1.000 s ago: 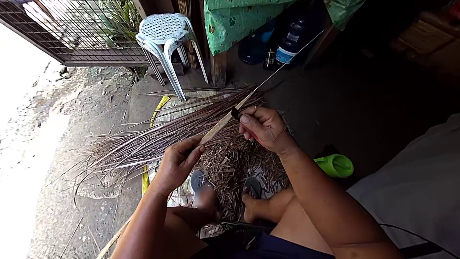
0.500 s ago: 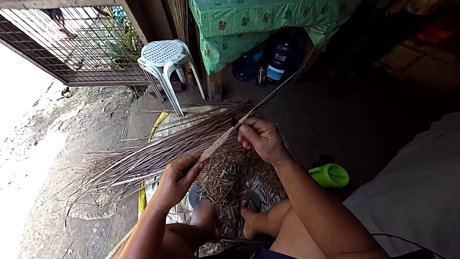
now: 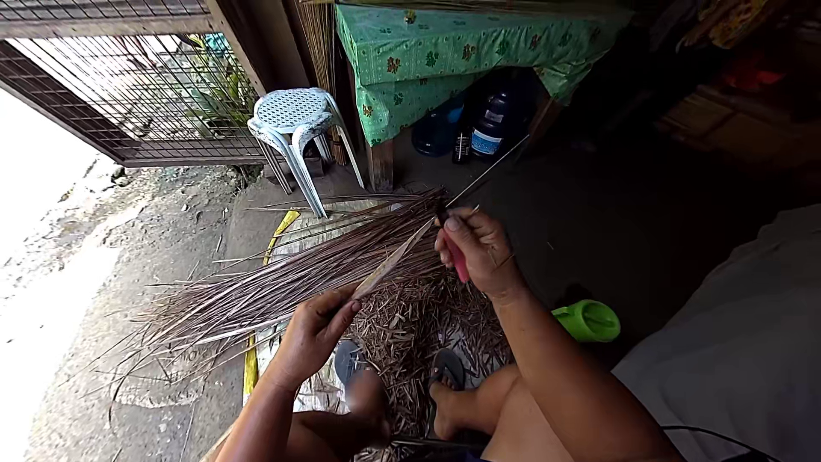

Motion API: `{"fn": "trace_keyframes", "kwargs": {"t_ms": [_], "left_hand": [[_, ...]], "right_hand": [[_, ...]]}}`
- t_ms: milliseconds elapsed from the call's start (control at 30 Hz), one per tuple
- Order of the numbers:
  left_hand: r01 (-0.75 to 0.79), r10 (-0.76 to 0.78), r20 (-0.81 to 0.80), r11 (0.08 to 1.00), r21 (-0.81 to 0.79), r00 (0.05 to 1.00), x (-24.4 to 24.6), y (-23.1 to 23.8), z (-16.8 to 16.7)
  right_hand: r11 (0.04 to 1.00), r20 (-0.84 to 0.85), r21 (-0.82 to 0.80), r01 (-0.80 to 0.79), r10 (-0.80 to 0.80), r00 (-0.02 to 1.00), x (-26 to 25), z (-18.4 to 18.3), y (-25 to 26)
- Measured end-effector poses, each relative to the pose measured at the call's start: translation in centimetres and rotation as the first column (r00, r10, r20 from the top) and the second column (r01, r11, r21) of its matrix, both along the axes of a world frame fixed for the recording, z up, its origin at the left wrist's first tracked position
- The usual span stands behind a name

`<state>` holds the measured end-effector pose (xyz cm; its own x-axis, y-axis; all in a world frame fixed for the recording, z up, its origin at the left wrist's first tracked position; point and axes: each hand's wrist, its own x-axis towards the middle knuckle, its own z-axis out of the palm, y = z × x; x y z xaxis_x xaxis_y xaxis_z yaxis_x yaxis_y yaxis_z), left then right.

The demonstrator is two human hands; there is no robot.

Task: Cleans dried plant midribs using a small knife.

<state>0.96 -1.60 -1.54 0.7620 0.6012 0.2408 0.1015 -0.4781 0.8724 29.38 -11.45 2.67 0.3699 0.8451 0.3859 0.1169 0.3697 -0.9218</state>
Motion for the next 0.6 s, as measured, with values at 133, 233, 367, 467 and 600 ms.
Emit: {"fn": "trace_keyframes", "kwargs": {"t_ms": [133,233,367,467,600], "left_hand": [[0.043,-0.043,0.009,0.999,-0.019,0.999,0.4,0.0,0.3],[0.059,-0.058,0.02,0.996,-0.068,0.998,-0.2,0.1,0.3],[0.085,-0.084,0.008,0.989,-0.124,0.996,-0.4,0.4,0.6],[0.134,-0.138,-0.014,0.974,-0.182,0.99,-0.3,0.4,0.8],[0.161,-0.169,-0.02,0.965,-0.205,0.985,-0.6,0.5,1.0]], "right_hand": [[0.949,-0.095,-0.125,-0.291,0.28,0.955,-2.9,-1.5,0.1],[0.929,-0.115,-0.113,-0.352,0.34,0.933,-3.3,-1.6,0.4],[0.959,-0.015,-0.073,-0.272,0.272,0.962,-2.2,-1.6,0.5],[0.976,0.088,-0.031,-0.214,0.216,0.973,-1.4,-1.6,0.5],[0.992,0.165,0.053,-0.112,0.102,0.981,-1.2,-1.9,0.7]]}}
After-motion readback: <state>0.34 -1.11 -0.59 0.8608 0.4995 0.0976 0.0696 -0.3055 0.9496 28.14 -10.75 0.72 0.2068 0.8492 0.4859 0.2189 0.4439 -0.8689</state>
